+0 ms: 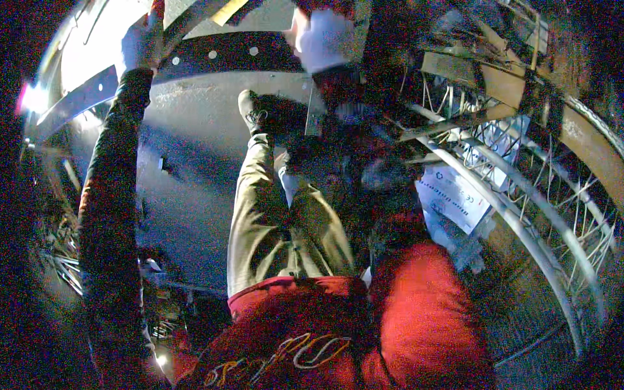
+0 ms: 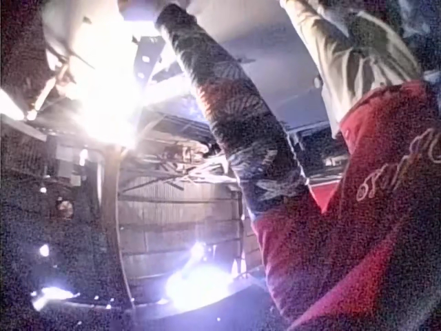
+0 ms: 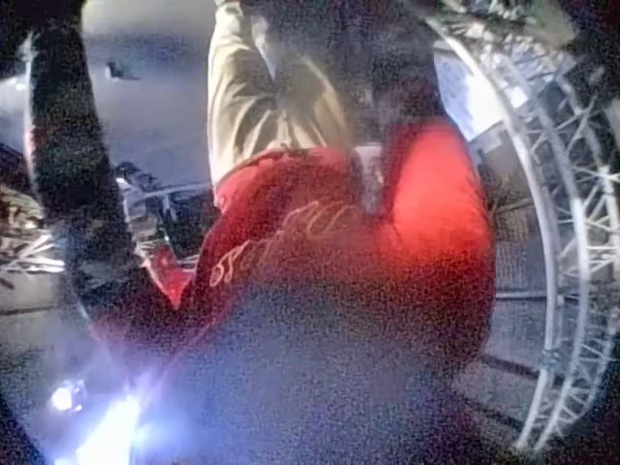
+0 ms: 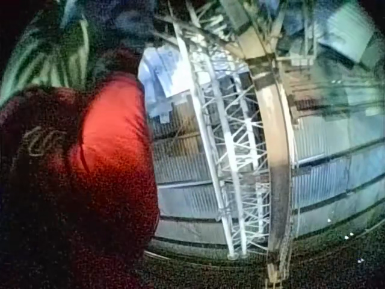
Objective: Assembling a metal structure by positioning and attaching metal plates and brackets to a frame.
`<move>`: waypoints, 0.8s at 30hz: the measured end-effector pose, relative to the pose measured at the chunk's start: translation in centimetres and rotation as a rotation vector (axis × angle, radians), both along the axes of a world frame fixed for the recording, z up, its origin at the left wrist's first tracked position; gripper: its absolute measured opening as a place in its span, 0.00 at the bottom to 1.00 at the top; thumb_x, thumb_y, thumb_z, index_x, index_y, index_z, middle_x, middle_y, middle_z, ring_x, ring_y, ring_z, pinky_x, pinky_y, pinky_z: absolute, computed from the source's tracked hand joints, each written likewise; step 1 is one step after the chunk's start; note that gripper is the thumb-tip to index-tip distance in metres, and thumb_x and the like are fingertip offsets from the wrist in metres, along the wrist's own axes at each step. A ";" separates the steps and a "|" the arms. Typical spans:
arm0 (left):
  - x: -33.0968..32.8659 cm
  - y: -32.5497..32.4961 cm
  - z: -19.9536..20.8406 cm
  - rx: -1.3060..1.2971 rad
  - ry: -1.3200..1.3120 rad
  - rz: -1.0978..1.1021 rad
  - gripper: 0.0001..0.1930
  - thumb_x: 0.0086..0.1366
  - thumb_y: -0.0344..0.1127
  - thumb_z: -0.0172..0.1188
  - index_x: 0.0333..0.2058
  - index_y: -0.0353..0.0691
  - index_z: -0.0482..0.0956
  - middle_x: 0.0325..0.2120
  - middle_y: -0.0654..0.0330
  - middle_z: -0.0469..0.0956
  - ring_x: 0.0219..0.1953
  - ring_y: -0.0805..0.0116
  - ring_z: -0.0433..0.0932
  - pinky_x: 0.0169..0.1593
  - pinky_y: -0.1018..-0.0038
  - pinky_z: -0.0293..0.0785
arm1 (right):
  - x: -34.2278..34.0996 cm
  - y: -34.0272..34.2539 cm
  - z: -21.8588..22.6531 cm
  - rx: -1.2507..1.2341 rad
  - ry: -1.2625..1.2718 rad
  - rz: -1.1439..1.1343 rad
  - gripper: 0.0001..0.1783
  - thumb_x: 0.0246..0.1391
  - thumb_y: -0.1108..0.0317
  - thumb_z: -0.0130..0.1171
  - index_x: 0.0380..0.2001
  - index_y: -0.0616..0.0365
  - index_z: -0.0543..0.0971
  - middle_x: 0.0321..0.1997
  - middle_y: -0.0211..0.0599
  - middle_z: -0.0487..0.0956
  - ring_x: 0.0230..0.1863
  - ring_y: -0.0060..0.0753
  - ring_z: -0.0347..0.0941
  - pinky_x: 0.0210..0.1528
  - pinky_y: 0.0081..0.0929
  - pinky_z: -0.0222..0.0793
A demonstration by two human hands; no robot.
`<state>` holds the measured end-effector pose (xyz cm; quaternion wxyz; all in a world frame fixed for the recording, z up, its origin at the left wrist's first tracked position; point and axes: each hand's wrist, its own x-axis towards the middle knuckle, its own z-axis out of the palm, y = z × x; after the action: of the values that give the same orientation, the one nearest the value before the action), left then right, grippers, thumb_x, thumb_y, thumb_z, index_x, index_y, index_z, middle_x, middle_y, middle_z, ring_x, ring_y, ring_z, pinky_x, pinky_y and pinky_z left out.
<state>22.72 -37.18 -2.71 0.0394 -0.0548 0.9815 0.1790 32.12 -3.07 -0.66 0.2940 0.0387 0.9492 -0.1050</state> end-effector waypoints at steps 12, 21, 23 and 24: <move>-0.5 0.9 -0.5 -0.375 0.250 -0.482 0.25 0.64 0.57 0.52 0.50 0.43 0.70 0.30 0.49 0.79 0.35 0.43 0.79 0.36 0.53 0.74 | -3.4 5.8 0.9 0.045 0.672 -0.413 0.19 0.61 0.55 0.51 0.42 0.58 0.82 0.29 0.50 0.82 0.27 0.44 0.79 0.27 0.46 0.69; -0.3 0.7 1.0 -0.055 -0.031 0.045 0.37 0.66 0.69 0.34 0.35 0.39 0.79 0.32 0.44 0.80 0.40 0.41 0.78 0.45 0.54 0.71 | -1.0 7.2 5.0 -0.599 0.749 -0.185 0.13 0.61 0.68 0.49 0.43 0.60 0.79 0.38 0.47 0.82 0.38 0.54 0.77 0.39 0.37 0.69; -0.5 1.8 1.0 -0.012 -0.062 0.042 0.38 0.66 0.70 0.34 0.35 0.39 0.79 0.32 0.44 0.80 0.41 0.41 0.78 0.45 0.55 0.71 | -0.4 5.7 6.7 -0.240 1.067 0.486 0.19 0.51 0.71 0.49 0.47 0.54 0.80 0.38 0.40 0.80 0.39 0.44 0.76 0.43 0.35 0.72; -0.5 1.6 1.0 -0.056 -0.007 -0.016 0.39 0.65 0.72 0.34 0.35 0.39 0.80 0.32 0.44 0.80 0.41 0.42 0.79 0.45 0.55 0.71 | 0.6 4.8 3.9 -0.114 0.972 0.709 0.16 0.55 0.63 0.54 0.46 0.53 0.79 0.39 0.36 0.77 0.47 0.39 0.73 0.52 0.35 0.66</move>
<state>22.21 -35.62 -1.75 0.0429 -0.0489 0.9864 0.1507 32.72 1.75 3.19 -0.1547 -0.3483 0.9228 -0.0569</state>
